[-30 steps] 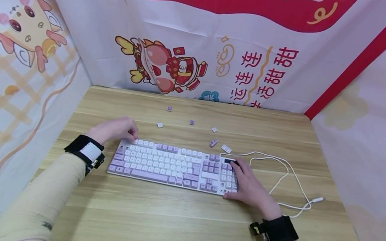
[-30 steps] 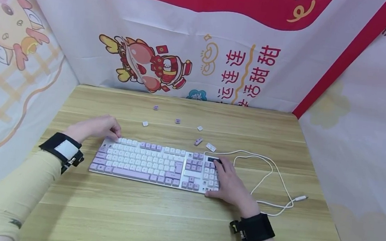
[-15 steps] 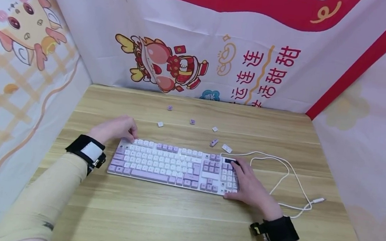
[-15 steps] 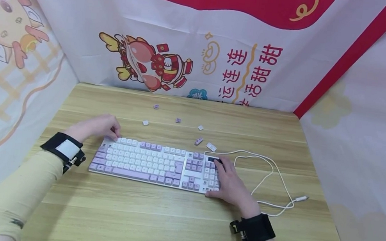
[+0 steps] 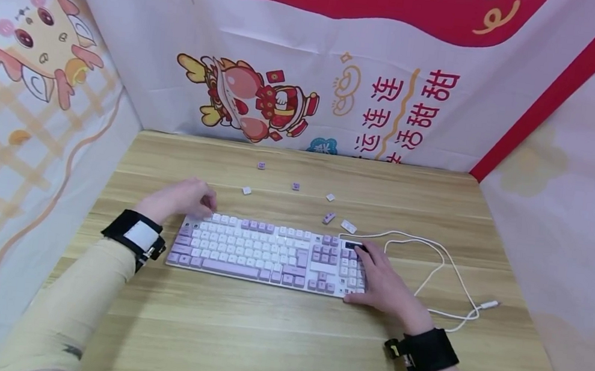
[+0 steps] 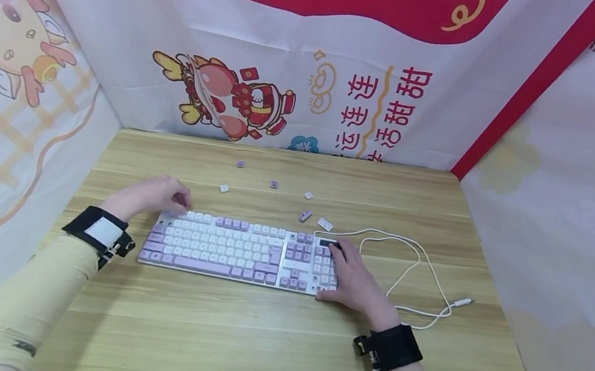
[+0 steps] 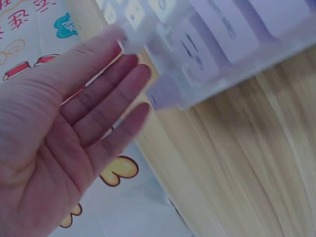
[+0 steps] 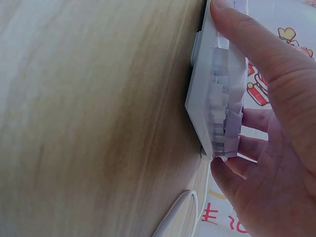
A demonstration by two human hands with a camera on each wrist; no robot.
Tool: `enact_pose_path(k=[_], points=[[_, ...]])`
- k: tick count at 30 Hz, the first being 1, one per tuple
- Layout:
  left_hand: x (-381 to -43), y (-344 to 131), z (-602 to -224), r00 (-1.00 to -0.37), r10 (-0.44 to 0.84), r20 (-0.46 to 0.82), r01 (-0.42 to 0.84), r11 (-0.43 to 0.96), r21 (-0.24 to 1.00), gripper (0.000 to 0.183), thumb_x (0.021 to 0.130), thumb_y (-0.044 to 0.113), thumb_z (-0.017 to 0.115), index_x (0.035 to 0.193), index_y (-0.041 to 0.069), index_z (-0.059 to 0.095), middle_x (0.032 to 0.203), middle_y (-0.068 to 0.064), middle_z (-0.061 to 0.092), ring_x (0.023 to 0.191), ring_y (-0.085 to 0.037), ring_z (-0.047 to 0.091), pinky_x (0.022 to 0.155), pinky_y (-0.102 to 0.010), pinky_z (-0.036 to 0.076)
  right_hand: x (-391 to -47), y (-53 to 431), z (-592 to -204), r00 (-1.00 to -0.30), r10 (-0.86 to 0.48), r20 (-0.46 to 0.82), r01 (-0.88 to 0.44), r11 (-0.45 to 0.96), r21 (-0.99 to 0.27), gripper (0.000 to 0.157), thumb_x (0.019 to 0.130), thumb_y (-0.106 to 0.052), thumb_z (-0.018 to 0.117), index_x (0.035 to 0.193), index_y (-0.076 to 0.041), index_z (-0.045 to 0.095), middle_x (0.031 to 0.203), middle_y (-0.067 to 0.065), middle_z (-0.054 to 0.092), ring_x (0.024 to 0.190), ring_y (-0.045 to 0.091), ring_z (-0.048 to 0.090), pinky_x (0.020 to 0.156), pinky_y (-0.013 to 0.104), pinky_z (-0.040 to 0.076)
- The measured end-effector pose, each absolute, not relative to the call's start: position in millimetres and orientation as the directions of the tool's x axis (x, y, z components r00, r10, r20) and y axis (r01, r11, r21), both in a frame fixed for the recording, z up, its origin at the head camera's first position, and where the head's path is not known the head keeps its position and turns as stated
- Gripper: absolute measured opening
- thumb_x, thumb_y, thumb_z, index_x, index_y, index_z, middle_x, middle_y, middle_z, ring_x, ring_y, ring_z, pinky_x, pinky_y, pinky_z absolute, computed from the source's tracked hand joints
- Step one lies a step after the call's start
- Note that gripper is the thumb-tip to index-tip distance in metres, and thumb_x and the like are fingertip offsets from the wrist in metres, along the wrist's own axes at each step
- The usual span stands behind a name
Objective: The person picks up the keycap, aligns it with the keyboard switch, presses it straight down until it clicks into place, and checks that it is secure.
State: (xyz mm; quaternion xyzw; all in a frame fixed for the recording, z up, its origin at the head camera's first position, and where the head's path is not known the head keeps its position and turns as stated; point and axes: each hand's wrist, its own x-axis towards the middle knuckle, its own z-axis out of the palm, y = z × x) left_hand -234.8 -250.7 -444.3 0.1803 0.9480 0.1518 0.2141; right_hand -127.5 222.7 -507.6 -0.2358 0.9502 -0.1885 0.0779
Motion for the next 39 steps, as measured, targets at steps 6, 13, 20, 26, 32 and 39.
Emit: enact_pose_path(k=[6, 13, 20, 26, 32, 39], points=[[-240.9, -228.5, -445.6, -0.869, 0.419, -0.265, 0.302, 0.872, 0.386, 0.013, 0.095, 0.023, 0.069, 0.104, 0.015, 0.074, 0.103, -0.002, 0.073, 0.099, -0.021, 0.066, 0.092, -0.043, 0.053, -128.2, 221.3, -507.3, -0.878, -0.475, -0.058, -0.417, 0.818, -0.396, 0.117, 0.066, -0.051, 0.089, 0.152, 0.004, 0.032, 0.161, 0.026, 0.024, 0.149, 0.043, 0.025, 0.121, 0.055, 0.03], [-248.7, -205.0, -450.3, -0.915, 0.376, -0.145, 0.317, 0.894, 0.317, 0.018, 0.094, 0.016, 0.07, 0.11, 0.009, 0.073, 0.109, -0.009, 0.074, 0.105, -0.027, 0.067, 0.096, -0.045, 0.053, -128.3, 220.8, -507.3, -0.874, -0.484, -0.051, -0.427, 0.812, -0.397, 0.118, 0.066, -0.053, 0.088, 0.152, 0.004, 0.031, 0.161, 0.027, 0.022, 0.15, 0.043, 0.023, 0.121, 0.055, 0.029], [-257.6, -189.0, -460.5, -0.94, 0.337, -0.056, 0.315, 0.918, 0.24, 0.027, 0.093, 0.015, 0.069, 0.12, 0.007, 0.067, 0.12, -0.015, 0.07, 0.111, -0.032, 0.066, 0.097, -0.047, 0.054, -128.1, 221.6, -506.8, -0.877, -0.476, -0.064, -0.415, 0.819, -0.396, 0.117, 0.066, -0.051, 0.089, 0.153, 0.003, 0.031, 0.162, 0.026, 0.022, 0.15, 0.043, 0.022, 0.121, 0.056, 0.03], [-258.2, -176.9, -471.1, -0.949, 0.311, -0.052, 0.3, 0.941, 0.153, 0.043, 0.095, 0.014, 0.066, 0.135, 0.004, 0.056, 0.132, -0.022, 0.06, 0.116, -0.038, 0.063, 0.096, -0.05, 0.055, -126.0, 221.5, -505.8, -0.877, -0.476, -0.06, -0.418, 0.819, -0.394, 0.116, 0.065, -0.049, 0.09, 0.152, 0.004, 0.032, 0.161, 0.027, 0.024, 0.149, 0.044, 0.024, 0.12, 0.056, 0.031], [-256.0, -168.3, -479.6, -0.945, 0.314, -0.091, 0.305, 0.947, 0.097, 0.044, 0.096, 0.003, 0.058, 0.14, 0.004, 0.051, 0.135, -0.026, 0.055, 0.111, -0.04, 0.063, 0.092, -0.05, 0.057, -125.4, 221.2, -506.7, -0.877, -0.479, -0.041, -0.425, 0.812, -0.4, 0.116, 0.065, -0.047, 0.091, 0.151, 0.005, 0.033, 0.16, 0.027, 0.025, 0.148, 0.045, 0.026, 0.119, 0.056, 0.032], [-261.0, -165.9, -490.3, -0.938, 0.336, -0.08, 0.333, 0.942, 0.048, 0.039, 0.093, -0.012, 0.052, 0.128, 0.003, 0.061, 0.126, -0.024, 0.062, 0.106, -0.039, 0.067, 0.085, -0.049, 0.06, -126.3, 221.7, -506.7, -0.877, -0.476, -0.07, -0.412, 0.817, -0.403, 0.117, 0.066, -0.05, 0.089, 0.153, 0.003, 0.03, 0.161, 0.026, 0.022, 0.149, 0.043, 0.023, 0.121, 0.056, 0.03]])
